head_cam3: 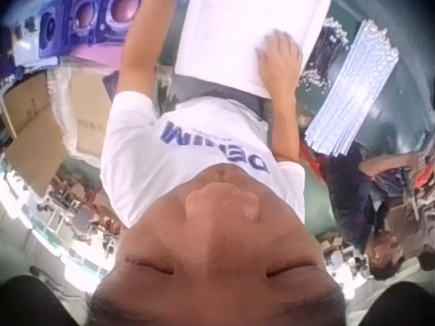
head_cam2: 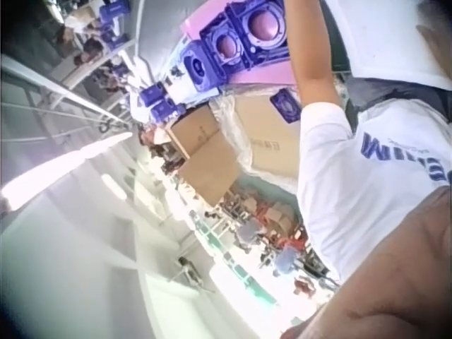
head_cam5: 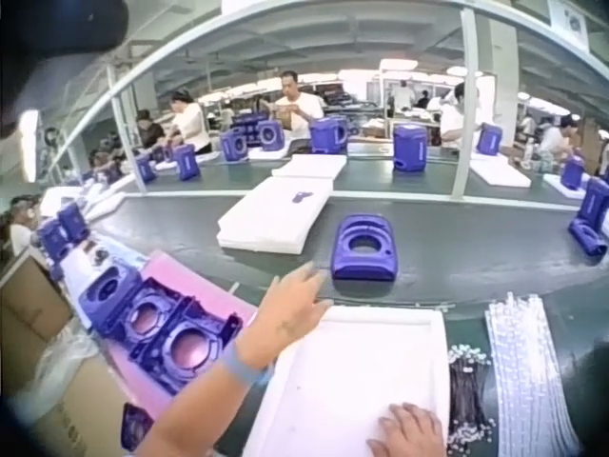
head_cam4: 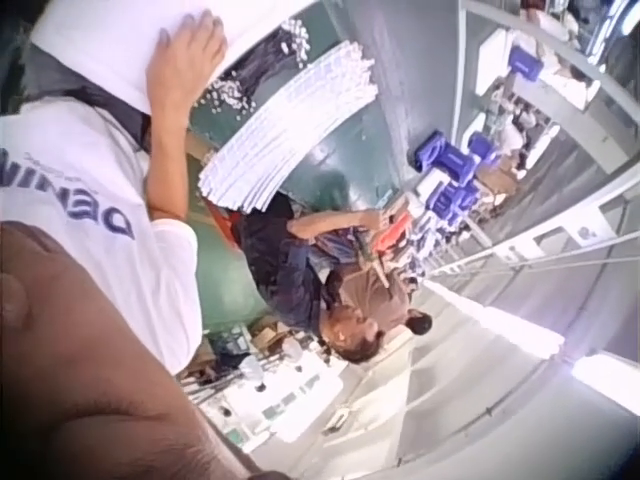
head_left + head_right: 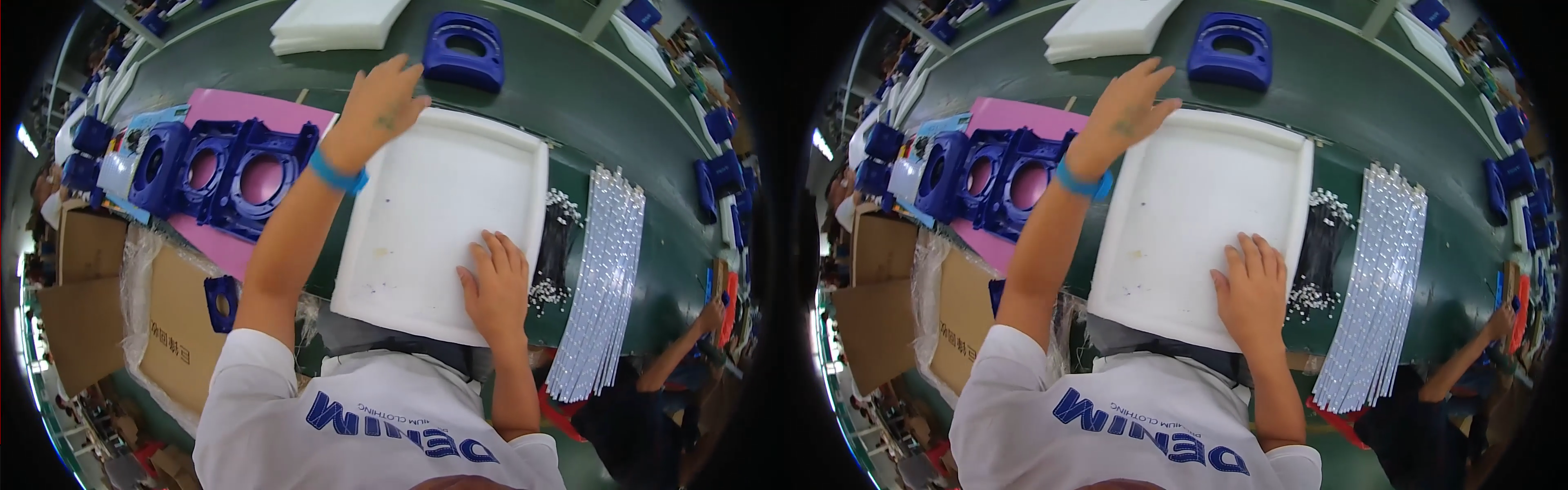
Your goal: The person assembles circular LED strips into blue plastic housings at a factory workstation, using tweezers to manipulate the small components.
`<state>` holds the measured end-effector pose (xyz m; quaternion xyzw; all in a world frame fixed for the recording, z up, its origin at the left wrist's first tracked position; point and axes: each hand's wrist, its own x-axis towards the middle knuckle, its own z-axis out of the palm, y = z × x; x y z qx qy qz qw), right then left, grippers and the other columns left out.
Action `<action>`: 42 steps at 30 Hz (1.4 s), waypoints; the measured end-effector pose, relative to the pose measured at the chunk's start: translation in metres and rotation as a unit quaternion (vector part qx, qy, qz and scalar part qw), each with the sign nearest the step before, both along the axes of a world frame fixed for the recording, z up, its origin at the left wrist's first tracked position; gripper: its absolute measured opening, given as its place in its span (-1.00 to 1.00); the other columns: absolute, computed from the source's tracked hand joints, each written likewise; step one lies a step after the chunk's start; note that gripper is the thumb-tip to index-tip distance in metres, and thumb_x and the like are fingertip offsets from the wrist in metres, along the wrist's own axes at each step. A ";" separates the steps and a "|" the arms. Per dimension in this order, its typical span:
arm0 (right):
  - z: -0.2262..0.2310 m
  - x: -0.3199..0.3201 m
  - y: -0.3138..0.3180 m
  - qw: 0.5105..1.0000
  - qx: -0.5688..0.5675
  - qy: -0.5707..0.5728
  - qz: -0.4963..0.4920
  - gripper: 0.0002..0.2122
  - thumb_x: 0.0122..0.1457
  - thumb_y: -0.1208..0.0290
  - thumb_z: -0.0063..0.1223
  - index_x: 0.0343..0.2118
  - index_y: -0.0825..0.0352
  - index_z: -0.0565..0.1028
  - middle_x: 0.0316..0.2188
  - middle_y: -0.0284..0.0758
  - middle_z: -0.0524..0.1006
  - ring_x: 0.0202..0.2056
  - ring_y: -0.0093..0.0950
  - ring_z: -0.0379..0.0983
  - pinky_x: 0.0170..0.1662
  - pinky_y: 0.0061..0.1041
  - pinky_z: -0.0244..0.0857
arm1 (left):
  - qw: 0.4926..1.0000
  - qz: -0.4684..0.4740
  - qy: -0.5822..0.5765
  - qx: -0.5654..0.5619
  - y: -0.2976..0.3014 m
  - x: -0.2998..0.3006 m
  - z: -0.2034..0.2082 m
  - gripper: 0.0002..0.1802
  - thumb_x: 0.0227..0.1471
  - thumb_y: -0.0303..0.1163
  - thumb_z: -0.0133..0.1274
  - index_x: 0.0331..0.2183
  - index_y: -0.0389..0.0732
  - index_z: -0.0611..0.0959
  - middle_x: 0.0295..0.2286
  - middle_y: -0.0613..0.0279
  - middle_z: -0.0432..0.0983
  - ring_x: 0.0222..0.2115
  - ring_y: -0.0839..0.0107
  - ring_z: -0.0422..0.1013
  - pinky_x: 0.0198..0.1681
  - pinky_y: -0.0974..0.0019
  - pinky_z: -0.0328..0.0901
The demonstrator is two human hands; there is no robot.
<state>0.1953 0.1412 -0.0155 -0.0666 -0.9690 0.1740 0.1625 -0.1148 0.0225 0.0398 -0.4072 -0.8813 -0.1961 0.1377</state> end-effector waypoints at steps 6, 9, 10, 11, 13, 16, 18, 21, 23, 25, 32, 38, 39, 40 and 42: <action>-0.002 0.001 0.002 1.000 -0.001 -0.011 0.004 -0.62 0.14 0.37 0.32 -0.01 0.42 0.58 0.18 -0.11 0.49 0.26 -0.09 0.32 0.33 -0.04 0.15 | 0.991 0.130 0.018 -0.019 -0.131 0.085 -0.018 -0.30 0.07 -0.27 0.33 0.20 -0.26 0.52 -0.07 -0.14 0.49 -0.09 -0.18 0.41 -0.01 -0.07 0.39; -0.003 0.003 0.002 1.000 0.008 -0.006 0.014 -0.62 0.14 0.37 0.32 0.00 0.42 0.58 0.18 -0.11 0.49 0.26 -0.10 0.32 0.33 -0.04 0.14 | 0.962 0.234 -0.061 -0.127 -0.167 0.096 -0.039 -0.23 0.03 -0.30 0.36 0.25 -0.19 0.48 -0.09 -0.11 0.47 -0.13 -0.14 0.40 -0.08 -0.04 0.40; -0.004 0.003 0.002 1.000 0.010 -0.003 0.015 -0.62 0.14 0.37 0.32 0.00 0.42 0.58 0.18 -0.11 0.49 0.27 -0.10 0.32 0.33 -0.04 0.14 | 0.966 0.228 -0.031 -0.115 -0.173 0.096 -0.044 -0.20 0.01 -0.32 0.37 0.27 -0.17 0.46 -0.09 -0.11 0.46 -0.11 -0.14 0.41 -0.10 -0.04 0.41; -0.004 0.004 0.001 1.000 0.013 -0.001 0.016 -0.62 0.14 0.37 0.32 -0.01 0.42 0.58 0.18 -0.11 0.49 0.27 -0.09 0.31 0.33 -0.04 0.14 | 0.970 0.221 -0.002 -0.103 -0.177 0.096 -0.045 -0.16 -0.01 -0.34 0.38 0.29 -0.15 0.44 -0.09 -0.11 0.46 -0.09 -0.14 0.41 -0.11 -0.03 0.42; -0.004 0.006 0.001 1.000 0.010 0.000 0.016 -0.62 0.14 0.37 0.32 0.00 0.42 0.58 0.18 -0.10 0.49 0.26 -0.09 0.32 0.33 -0.04 0.15 | 0.969 0.213 -0.015 -0.123 -0.180 0.093 -0.044 -0.16 -0.03 -0.37 0.38 0.27 -0.15 0.45 -0.12 -0.11 0.47 -0.13 -0.13 0.44 -0.15 -0.03 0.44; -0.003 0.006 0.000 1.000 0.007 0.011 0.019 -0.62 0.14 0.39 0.32 0.00 0.42 0.57 0.17 -0.10 0.50 0.25 -0.08 0.33 0.32 -0.03 0.16 | 0.965 0.199 -0.080 -0.149 -0.184 0.086 -0.041 -0.20 -0.04 -0.44 0.32 0.26 -0.15 0.46 -0.24 -0.09 0.52 -0.24 -0.13 0.53 -0.21 -0.05 0.47; -0.003 0.007 0.002 1.000 0.008 0.014 0.010 -0.62 0.14 0.39 0.32 0.01 0.42 0.57 0.16 -0.10 0.50 0.24 -0.08 0.34 0.31 -0.03 0.16 | 0.975 0.201 0.012 -0.089 -0.175 0.083 -0.029 -0.24 -0.01 -0.45 0.25 0.26 -0.16 0.47 -0.31 -0.07 0.53 -0.27 -0.11 0.54 -0.24 -0.08 0.46; -0.001 0.006 0.000 1.000 0.003 0.010 0.005 -0.61 0.14 0.40 0.32 0.02 0.43 0.55 0.15 -0.11 0.52 0.23 -0.07 0.36 0.30 -0.06 0.19 | 0.984 0.142 0.085 0.061 -0.164 0.090 0.018 -0.21 0.00 -0.40 0.19 0.29 -0.24 0.41 -0.03 -0.23 0.57 -0.14 -0.11 0.58 -0.02 0.02 0.47; -0.002 0.003 0.003 0.999 -0.042 0.033 0.007 -0.60 0.21 0.44 0.27 0.09 0.45 0.51 0.18 -0.05 0.48 0.24 -0.03 0.35 0.30 -0.10 0.21 | 0.969 0.120 -0.095 0.192 -0.148 0.108 0.055 -0.26 0.05 -0.51 0.22 0.27 -0.31 0.40 -0.03 -0.11 0.60 -0.12 0.14 0.61 0.02 0.16 0.47; -0.007 0.003 0.007 0.995 -0.076 0.065 -0.028 -0.59 0.23 0.47 0.23 0.13 0.46 0.47 0.20 -0.02 0.45 0.24 0.00 0.34 0.30 -0.10 0.21 | 0.914 -0.002 -0.197 0.355 -0.135 0.114 0.059 -0.30 0.05 -0.60 0.23 0.22 -0.38 0.40 -0.07 -0.03 0.60 -0.13 0.26 0.60 0.00 0.19 0.48; -0.008 0.012 0.022 0.923 -0.319 0.197 -0.089 -0.52 0.56 0.20 -0.30 0.31 0.51 0.31 0.31 -0.01 0.34 0.30 -0.15 0.32 0.38 -0.23 0.14 | 0.560 -0.116 -0.669 0.475 -0.087 0.137 0.007 -0.49 0.15 -0.52 0.10 0.13 -0.37 0.43 -0.14 -0.06 0.60 -0.14 0.12 0.63 0.02 0.10 0.55; -0.016 0.014 0.024 0.930 -0.308 0.185 -0.076 -0.55 0.53 0.18 -0.20 0.26 0.46 0.37 0.30 0.03 0.35 0.30 -0.08 0.31 0.37 -0.23 0.13 | 0.718 -0.038 -0.589 0.369 -0.074 0.164 -0.041 -0.10 0.14 -0.56 0.24 0.38 -0.39 0.14 0.18 -0.23 0.41 0.26 0.02 0.34 0.36 0.13 0.22; -0.013 0.013 0.021 0.927 -0.318 0.182 -0.081 -0.56 0.52 0.18 -0.16 0.22 0.47 0.41 0.29 0.05 0.36 0.30 -0.04 0.30 0.37 -0.22 0.12 | 0.828 -0.040 -0.445 0.338 -0.077 0.160 -0.047 -0.10 0.09 -0.58 0.28 0.37 -0.35 0.24 0.26 -0.21 0.35 0.33 0.03 0.23 0.42 0.17 0.07; -0.011 0.013 0.021 0.927 -0.314 0.184 -0.088 -0.56 0.52 0.18 -0.16 0.22 0.47 0.41 0.29 0.05 0.36 0.30 -0.04 0.30 0.37 -0.22 0.12 | 0.827 -0.048 -0.449 0.336 -0.084 0.154 -0.046 -0.10 0.09 -0.58 0.28 0.37 -0.35 0.24 0.26 -0.21 0.35 0.33 0.03 0.23 0.42 0.17 0.07; -0.006 0.016 0.023 0.945 -0.271 0.163 -0.084 -0.57 0.52 0.18 -0.16 0.20 0.47 0.42 0.29 0.02 0.37 0.30 -0.05 0.30 0.37 -0.21 0.13 | 0.938 -0.149 -0.263 0.171 -0.082 0.142 -0.019 -0.31 0.06 -0.58 0.29 0.24 -0.30 0.50 0.22 -0.09 0.43 0.29 0.06 0.31 0.37 0.12 0.16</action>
